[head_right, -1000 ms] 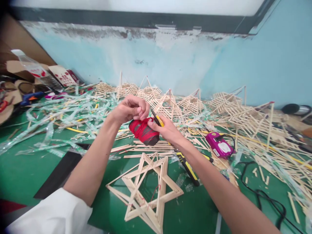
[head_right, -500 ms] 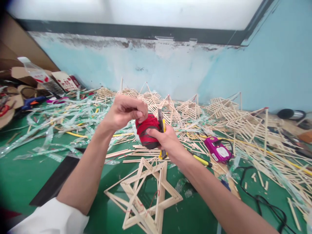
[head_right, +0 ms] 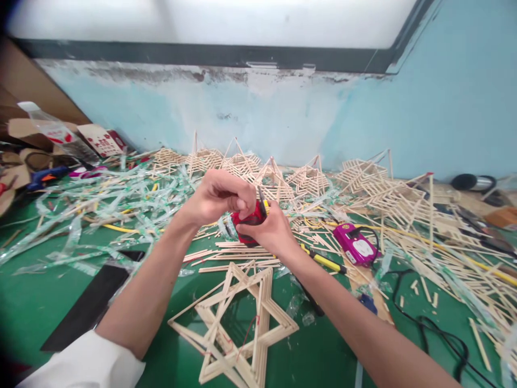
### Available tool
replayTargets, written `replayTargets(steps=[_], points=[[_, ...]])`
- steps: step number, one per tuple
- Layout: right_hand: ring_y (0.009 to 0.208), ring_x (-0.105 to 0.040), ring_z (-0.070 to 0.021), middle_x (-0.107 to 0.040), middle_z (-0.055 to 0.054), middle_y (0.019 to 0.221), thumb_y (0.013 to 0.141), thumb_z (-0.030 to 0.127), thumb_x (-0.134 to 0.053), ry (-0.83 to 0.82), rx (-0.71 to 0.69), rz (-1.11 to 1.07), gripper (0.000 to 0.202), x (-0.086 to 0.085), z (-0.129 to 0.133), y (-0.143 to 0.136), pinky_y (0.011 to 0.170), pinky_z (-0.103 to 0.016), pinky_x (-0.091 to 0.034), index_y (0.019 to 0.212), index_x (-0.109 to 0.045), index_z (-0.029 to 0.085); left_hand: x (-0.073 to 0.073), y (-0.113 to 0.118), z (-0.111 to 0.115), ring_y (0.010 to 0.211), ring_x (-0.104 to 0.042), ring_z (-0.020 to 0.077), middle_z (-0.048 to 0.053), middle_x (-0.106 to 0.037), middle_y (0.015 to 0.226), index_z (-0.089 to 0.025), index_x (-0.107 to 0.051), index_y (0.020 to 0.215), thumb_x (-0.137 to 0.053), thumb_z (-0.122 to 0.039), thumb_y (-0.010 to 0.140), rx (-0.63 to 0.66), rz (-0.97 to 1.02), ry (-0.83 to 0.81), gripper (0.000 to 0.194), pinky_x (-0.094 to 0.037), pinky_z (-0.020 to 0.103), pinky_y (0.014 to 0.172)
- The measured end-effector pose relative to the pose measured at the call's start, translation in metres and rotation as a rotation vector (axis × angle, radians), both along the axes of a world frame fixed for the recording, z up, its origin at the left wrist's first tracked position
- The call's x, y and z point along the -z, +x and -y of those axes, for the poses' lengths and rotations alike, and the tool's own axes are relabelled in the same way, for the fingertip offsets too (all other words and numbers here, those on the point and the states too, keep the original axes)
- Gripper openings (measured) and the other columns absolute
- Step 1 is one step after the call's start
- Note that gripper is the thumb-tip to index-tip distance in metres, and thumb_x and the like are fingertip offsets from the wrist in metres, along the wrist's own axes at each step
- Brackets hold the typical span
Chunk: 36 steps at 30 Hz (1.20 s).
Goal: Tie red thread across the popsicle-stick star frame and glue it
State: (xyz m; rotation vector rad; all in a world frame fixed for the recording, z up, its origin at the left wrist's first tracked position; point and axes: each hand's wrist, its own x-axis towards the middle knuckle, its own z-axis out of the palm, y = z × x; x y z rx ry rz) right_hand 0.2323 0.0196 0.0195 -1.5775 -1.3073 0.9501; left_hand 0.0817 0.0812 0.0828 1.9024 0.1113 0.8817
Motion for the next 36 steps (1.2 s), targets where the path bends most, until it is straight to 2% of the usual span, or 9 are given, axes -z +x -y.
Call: replayTargets(steps=[5, 10, 14, 17, 23, 26, 29, 33, 36], points=[[0.082, -0.064, -0.0232, -0.072, -0.006, 0.092, 0.058, 0.049, -0.085, 0.001, -0.042, 0.197, 0.055, 0.001, 0.001, 0.004, 0.076, -0.036, -0.046, 0.1, -0.064, 0.019, 0.002, -0.009, -0.014, 0.046, -0.044, 0.0052, 0.002, -0.059, 0.057, -0.013, -0.065, 0.063, -0.078, -0.043, 0.082, -0.091, 0.113, -0.114, 0.038, -0.033, 0.02, 0.044], [0.076, -0.06, -0.0218, -0.07, -0.005, 0.082, 0.073, 0.048, -0.071, 0.037, -0.091, 0.231, 0.032, 0.002, 0.003, 0.004, 0.074, -0.035, -0.043, 0.085, -0.067, 0.019, -0.001, -0.015, -0.014, 0.044, -0.047, 0.0047, 0.0, -0.06, 0.058, -0.015, -0.062, 0.064, -0.081, -0.045, 0.077, -0.165, 0.173, -0.217, 0.038, -0.038, 0.02, 0.043], [0.083, -0.065, -0.0212, -0.073, -0.008, 0.101, 0.073, 0.056, -0.067, 0.069, -0.148, 0.103, 0.059, 0.009, 0.0, -0.004, 0.077, -0.034, -0.049, 0.115, -0.064, 0.016, 0.0, -0.011, -0.012, 0.043, -0.05, 0.0042, -0.001, -0.063, 0.061, -0.015, -0.059, 0.065, -0.079, -0.039, 0.076, -0.14, 0.234, -0.294, 0.033, -0.041, 0.02, 0.044], [0.076, -0.065, -0.0184, -0.072, -0.006, 0.098, 0.072, 0.063, -0.067, 0.057, -0.211, 0.025, 0.072, 0.011, -0.003, -0.01, 0.068, -0.03, -0.05, 0.126, -0.058, 0.015, 0.0, -0.009, -0.011, 0.043, -0.052, 0.0049, 0.0, -0.064, 0.061, -0.015, -0.059, 0.066, -0.079, -0.044, 0.076, -0.147, 0.263, -0.278, 0.037, -0.044, 0.021, 0.045], [0.069, -0.062, -0.016, -0.07, -0.002, 0.082, 0.078, 0.064, -0.064, 0.047, -0.337, 0.098, 0.051, 0.007, -0.004, -0.01, 0.063, -0.028, -0.049, 0.099, -0.069, 0.018, -0.006, -0.016, -0.01, 0.043, -0.05, 0.0044, 0.0, -0.062, 0.059, -0.015, -0.059, 0.065, -0.078, -0.048, 0.078, -0.222, 0.252, -0.197, 0.04, -0.041, 0.021, 0.043], [0.073, -0.063, -0.0207, -0.071, -0.003, 0.079, 0.068, 0.051, -0.079, 0.043, -0.339, 0.266, 0.039, 0.008, 0.001, -0.007, 0.068, -0.032, -0.048, 0.089, -0.071, 0.019, -0.004, -0.018, -0.012, 0.045, -0.049, 0.0042, -0.001, -0.059, 0.059, -0.016, -0.057, 0.066, -0.074, -0.05, 0.083, -0.292, 0.302, -0.133, 0.042, -0.039, 0.021, 0.044], [0.083, -0.066, -0.0269, -0.073, -0.007, 0.085, 0.062, 0.041, -0.087, 0.052, -0.323, 0.428, 0.041, 0.012, 0.006, -0.007, 0.075, -0.035, -0.047, 0.094, -0.072, 0.02, 0.0, -0.018, -0.016, 0.044, -0.049, 0.0042, -0.001, -0.06, 0.059, -0.016, -0.058, 0.067, -0.075, -0.048, 0.083, -0.249, 0.249, -0.143, 0.04, -0.038, 0.021, 0.044], [0.097, -0.066, -0.0274, -0.073, -0.011, 0.102, 0.085, 0.046, -0.068, 0.088, -0.352, 0.533, 0.031, 0.016, 0.007, 0.0, 0.084, -0.035, -0.045, 0.099, -0.071, 0.019, 0.0, -0.018, -0.017, 0.043, -0.049, 0.0045, -0.001, -0.059, 0.057, -0.015, -0.061, 0.068, -0.075, -0.038, 0.084, -0.167, 0.081, -0.217, 0.031, -0.036, 0.021, 0.043], [0.089, -0.065, -0.0241, -0.072, -0.01, 0.094, 0.097, 0.047, -0.047, 0.095, -0.328, 0.579, 0.036, 0.012, 0.007, 0.016, 0.08, -0.033, -0.043, 0.093, -0.069, 0.019, -0.005, -0.022, -0.016, 0.044, -0.05, 0.0054, 0.0, -0.061, 0.058, -0.014, -0.062, 0.067, -0.073, -0.028, 0.084, -0.196, 0.004, -0.24, 0.025, -0.037, 0.021, 0.044]])
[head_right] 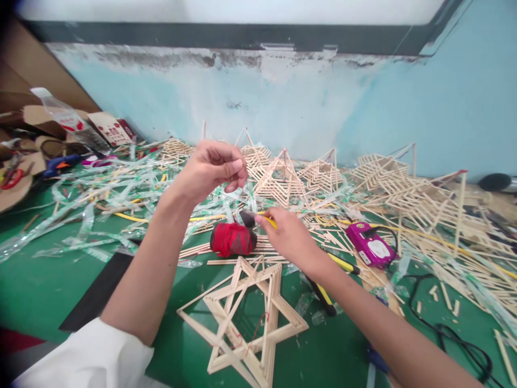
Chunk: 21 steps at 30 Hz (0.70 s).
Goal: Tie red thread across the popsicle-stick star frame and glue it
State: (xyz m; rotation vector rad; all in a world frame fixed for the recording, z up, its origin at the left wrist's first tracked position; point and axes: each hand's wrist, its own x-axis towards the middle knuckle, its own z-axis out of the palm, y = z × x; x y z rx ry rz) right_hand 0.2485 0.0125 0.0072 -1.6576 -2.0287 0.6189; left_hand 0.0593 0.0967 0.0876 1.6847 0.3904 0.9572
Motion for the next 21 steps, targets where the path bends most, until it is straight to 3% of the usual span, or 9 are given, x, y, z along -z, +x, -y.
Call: replayTargets(steps=[6, 11, 13, 16, 21], points=[[0.065, -0.057, -0.0208, -0.064, -0.004, 0.069, 0.095, 0.049, -0.044, 0.026, 0.029, 0.072, 0.034, -0.024, 0.013, 0.033, 0.062, -0.031, -0.034, 0.094, -0.063, 0.021, -0.016, -0.011, 0.009, 0.044, -0.046, 0.005, 0.003, -0.064, 0.061, -0.012, -0.065, 0.066, -0.068, -0.023, 0.087, -0.131, -0.117, 0.096, 0.024, -0.034, 0.022, 0.044], [0.063, -0.059, -0.0197, -0.065, -0.003, 0.068, 0.098, 0.048, -0.039, 0.064, -0.195, 0.119, 0.038, -0.048, 0.026, 0.027, 0.063, -0.029, -0.037, 0.108, -0.064, 0.021, -0.026, -0.018, 0.018, 0.046, -0.037, 0.0038, 0.003, -0.063, 0.066, -0.012, -0.069, 0.072, -0.068, -0.026, 0.089, -0.26, -0.139, 0.203, 0.022, -0.03, 0.024, 0.046], [0.063, -0.059, -0.0192, -0.067, -0.004, 0.071, 0.101, 0.049, -0.038, 0.102, -0.268, 0.186, 0.039, -0.053, 0.028, 0.019, 0.062, -0.029, -0.036, 0.106, -0.064, 0.02, -0.029, -0.02, 0.021, 0.046, -0.032, 0.0033, 0.002, -0.064, 0.07, -0.013, -0.07, 0.073, -0.067, -0.024, 0.089, -0.303, -0.102, 0.228, 0.02, -0.027, 0.025, 0.046], [0.065, -0.061, -0.0192, -0.07, -0.005, 0.077, 0.102, 0.05, -0.039, 0.215, -0.301, 0.286, 0.04, -0.056, 0.027, 0.007, 0.061, -0.029, -0.032, 0.099, -0.065, 0.019, -0.033, -0.021, 0.025, 0.045, -0.032, 0.0044, 0.0, -0.06, 0.063, -0.014, -0.069, 0.071, -0.067, -0.022, 0.089, -0.291, -0.055, 0.238, 0.019, -0.027, 0.025, 0.044], [0.071, -0.067, -0.0222, -0.073, -0.005, 0.083, 0.103, 0.051, -0.038, 0.366, -0.206, 0.449, 0.042, -0.059, 0.02, -0.005, 0.059, -0.03, -0.027, 0.102, -0.067, 0.021, -0.039, -0.022, 0.033, 0.046, -0.041, 0.0052, 0.002, -0.066, 0.065, -0.014, -0.066, 0.07, -0.066, -0.022, 0.09, -0.199, -0.073, 0.194, 0.022, -0.03, 0.022, 0.043]])
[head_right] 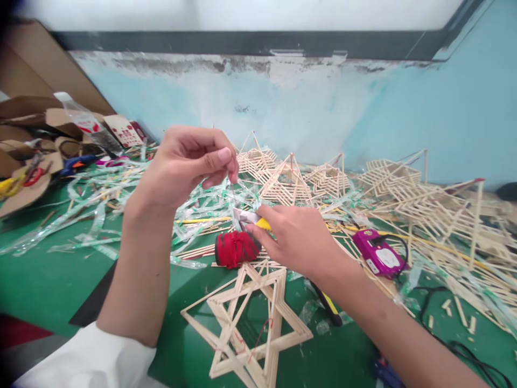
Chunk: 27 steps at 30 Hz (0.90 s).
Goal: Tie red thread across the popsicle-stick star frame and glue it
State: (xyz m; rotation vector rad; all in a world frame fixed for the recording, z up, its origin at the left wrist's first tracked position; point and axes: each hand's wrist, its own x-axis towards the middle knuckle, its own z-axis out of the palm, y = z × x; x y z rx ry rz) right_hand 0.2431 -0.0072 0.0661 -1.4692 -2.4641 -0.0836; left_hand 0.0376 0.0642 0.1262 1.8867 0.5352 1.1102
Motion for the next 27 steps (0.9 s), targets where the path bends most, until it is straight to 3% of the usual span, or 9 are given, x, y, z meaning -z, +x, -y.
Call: replayTargets(steps=[6, 12, 15, 19, 24, 27], points=[[0.071, -0.068, -0.0229, -0.075, -0.004, 0.084, 0.102, 0.05, -0.042, 0.064, 0.053, 0.03, 0.04, -0.007, -0.004, -0.008, 0.057, -0.03, -0.026, 0.102, -0.07, 0.022, -0.003, -0.002, 0.003, 0.045, -0.045, 0.0044, 0.003, -0.068, 0.07, -0.014, -0.068, 0.073, -0.066, -0.023, 0.09, -0.01, -0.054, -0.003, 0.02, -0.037, 0.022, 0.046], [0.067, -0.067, -0.0225, -0.076, -0.007, 0.084, 0.099, 0.041, -0.047, 0.146, 0.114, 0.026, 0.033, -0.011, -0.008, -0.007, 0.056, -0.03, -0.027, 0.107, -0.07, 0.019, -0.012, -0.016, 0.006, 0.049, -0.041, 0.0038, 0.003, -0.065, 0.07, -0.013, -0.071, 0.068, -0.071, -0.018, 0.082, -0.16, -0.182, 0.041, 0.015, -0.027, 0.02, 0.041], [0.067, -0.067, -0.0223, -0.076, -0.007, 0.084, 0.099, 0.042, -0.049, 0.181, 0.156, 0.052, 0.033, -0.017, -0.011, -0.005, 0.055, -0.029, -0.026, 0.106, -0.07, 0.018, -0.015, -0.023, 0.008, 0.038, -0.039, 0.0034, 0.0, -0.059, 0.054, -0.014, -0.071, 0.068, -0.07, -0.019, 0.083, -0.198, -0.232, -0.081, 0.016, -0.029, 0.02, 0.038], [0.068, -0.068, -0.0237, -0.076, -0.009, 0.084, 0.098, 0.046, -0.052, 0.187, 0.252, 0.104, 0.035, -0.023, -0.015, -0.007, 0.054, -0.028, -0.024, 0.108, -0.071, 0.018, -0.017, -0.029, 0.005, 0.029, -0.04, 0.0073, -0.001, -0.051, 0.036, -0.015, -0.071, 0.068, -0.069, -0.028, 0.086, -0.121, -0.286, -0.253, 0.022, -0.03, 0.022, 0.034], [0.074, -0.07, -0.0245, -0.079, -0.01, 0.097, 0.099, 0.046, -0.05, 0.209, 0.283, 0.085, 0.039, -0.026, -0.018, -0.009, 0.055, -0.029, -0.025, 0.12, -0.07, 0.019, -0.018, -0.03, 0.003, 0.035, -0.033, 0.0038, 0.0, -0.057, 0.046, -0.015, -0.076, 0.067, -0.073, -0.025, 0.08, -0.129, -0.333, -0.226, 0.017, -0.023, 0.022, 0.037], [0.075, -0.07, -0.025, -0.079, -0.009, 0.097, 0.099, 0.046, -0.051, 0.21, 0.276, 0.077, 0.038, -0.026, -0.018, -0.008, 0.055, -0.03, -0.025, 0.118, -0.071, 0.019, -0.018, -0.03, 0.002, 0.05, -0.047, 0.007, 0.003, -0.065, 0.06, -0.017, -0.077, 0.064, -0.074, -0.021, 0.076, -0.137, -0.318, -0.155, 0.013, -0.034, 0.022, 0.047]])
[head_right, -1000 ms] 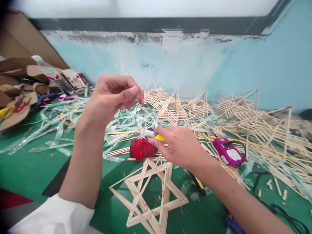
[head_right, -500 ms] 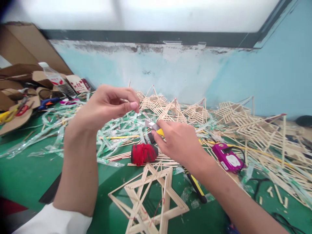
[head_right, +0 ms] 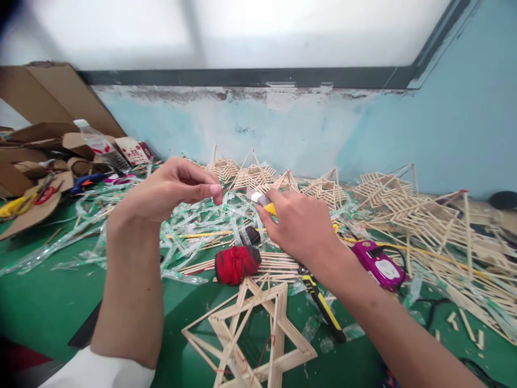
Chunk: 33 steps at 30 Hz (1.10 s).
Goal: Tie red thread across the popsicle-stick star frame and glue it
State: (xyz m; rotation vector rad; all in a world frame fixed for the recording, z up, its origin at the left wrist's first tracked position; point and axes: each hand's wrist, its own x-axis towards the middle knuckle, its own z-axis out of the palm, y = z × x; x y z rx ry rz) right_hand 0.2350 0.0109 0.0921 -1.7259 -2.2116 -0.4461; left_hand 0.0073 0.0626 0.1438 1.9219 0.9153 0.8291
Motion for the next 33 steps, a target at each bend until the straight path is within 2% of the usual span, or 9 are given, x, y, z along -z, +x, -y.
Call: replayTargets(steps=[2, 5, 9, 12, 17, 21, 25, 30, 33], points=[[0.074, -0.07, -0.0249, -0.079, -0.009, 0.095, 0.098, 0.045, -0.051, 0.008, -0.008, -0.011, 0.037, -0.001, 0.0, 0.001, 0.055, -0.03, -0.025, 0.116, -0.071, 0.019, 0.001, -0.001, -0.002, 0.06, -0.054, 0.0102, 0.004, -0.067, 0.066, -0.018, -0.079, 0.066, -0.074, -0.02, 0.076, 0.05, -0.005, 0.032, 0.011, -0.041, 0.025, 0.056], [0.071, -0.069, -0.0239, -0.078, -0.009, 0.091, 0.097, 0.044, -0.053, 0.037, -0.008, -0.027, 0.035, -0.004, -0.001, 0.004, 0.055, -0.03, -0.025, 0.113, -0.072, 0.019, 0.005, -0.003, -0.008, 0.064, -0.053, 0.011, 0.003, -0.064, 0.068, -0.018, -0.08, 0.07, -0.073, -0.02, 0.078, 0.123, -0.02, 0.036, 0.01, -0.043, 0.027, 0.061], [0.068, -0.067, -0.0228, -0.077, -0.009, 0.083, 0.096, 0.043, -0.056, 0.075, 0.007, -0.023, 0.032, -0.008, -0.001, 0.007, 0.055, -0.029, -0.025, 0.108, -0.073, 0.019, 0.012, -0.005, -0.017, 0.068, -0.054, 0.0113, 0.003, -0.064, 0.071, -0.018, -0.08, 0.07, -0.073, -0.022, 0.078, 0.114, -0.017, 0.008, 0.011, -0.044, 0.027, 0.065], [0.067, -0.066, -0.0225, -0.076, -0.009, 0.082, 0.095, 0.042, -0.056, 0.087, 0.003, -0.017, 0.031, -0.009, -0.001, 0.008, 0.055, -0.029, -0.025, 0.107, -0.073, 0.018, 0.018, -0.003, -0.021, 0.076, -0.06, 0.0126, 0.006, -0.07, 0.082, -0.018, -0.08, 0.072, -0.073, -0.025, 0.08, 0.107, -0.017, 0.004, 0.013, -0.047, 0.028, 0.071], [0.064, -0.064, -0.0203, -0.077, -0.008, 0.082, 0.095, 0.043, -0.056, 0.088, -0.013, -0.014, 0.032, -0.008, -0.002, 0.01, 0.055, -0.029, -0.025, 0.106, -0.073, 0.019, 0.032, 0.005, -0.03, 0.097, -0.07, 0.0186, 0.012, -0.077, 0.107, -0.015, -0.075, 0.069, -0.072, -0.024, 0.082, 0.299, -0.013, -0.144, 0.017, -0.054, 0.031, 0.084], [0.067, -0.066, -0.0215, -0.077, -0.009, 0.085, 0.096, 0.044, -0.054, 0.07, -0.003, 0.0, 0.034, -0.008, -0.002, 0.012, 0.054, -0.029, -0.026, 0.109, -0.073, 0.019, 0.049, 0.018, -0.039, 0.098, -0.073, 0.0206, 0.015, -0.079, 0.107, -0.013, -0.076, 0.073, -0.072, -0.02, 0.081, 0.307, 0.094, -0.232, 0.011, -0.058, 0.036, 0.09], [0.071, -0.068, -0.0233, -0.078, -0.01, 0.09, 0.097, 0.045, -0.053, 0.043, 0.011, 0.024, 0.037, -0.008, -0.002, 0.014, 0.055, -0.029, -0.026, 0.115, -0.073, 0.019, 0.061, 0.028, -0.043, 0.097, -0.075, 0.0236, 0.017, -0.078, 0.11, -0.012, -0.076, 0.075, -0.074, -0.021, 0.079, 0.401, 0.115, -0.309, 0.011, -0.06, 0.041, 0.092], [0.074, -0.07, -0.0243, -0.079, -0.009, 0.092, 0.097, 0.046, -0.053, 0.027, 0.032, 0.038, 0.038, -0.004, -0.002, 0.02, 0.055, -0.029, -0.025, 0.117, -0.073, 0.022, 0.06, 0.028, -0.044, 0.098, -0.077, 0.0255, 0.018, -0.078, 0.108, -0.012, -0.075, 0.067, -0.074, -0.018, 0.077, 0.458, 0.089, -0.325, 0.011, -0.062, 0.041, 0.092], [0.071, -0.069, -0.0228, -0.079, -0.008, 0.091, 0.097, 0.047, -0.053, 0.035, 0.03, 0.031, 0.038, 0.0, -0.003, 0.023, 0.055, -0.028, -0.024, 0.116, -0.074, 0.022, 0.058, 0.026, -0.044, 0.098, -0.077, 0.0246, 0.017, -0.079, 0.107, -0.012, -0.075, 0.067, -0.073, -0.016, 0.077, 0.471, 0.058, -0.315, 0.01, -0.062, 0.037, 0.09]])
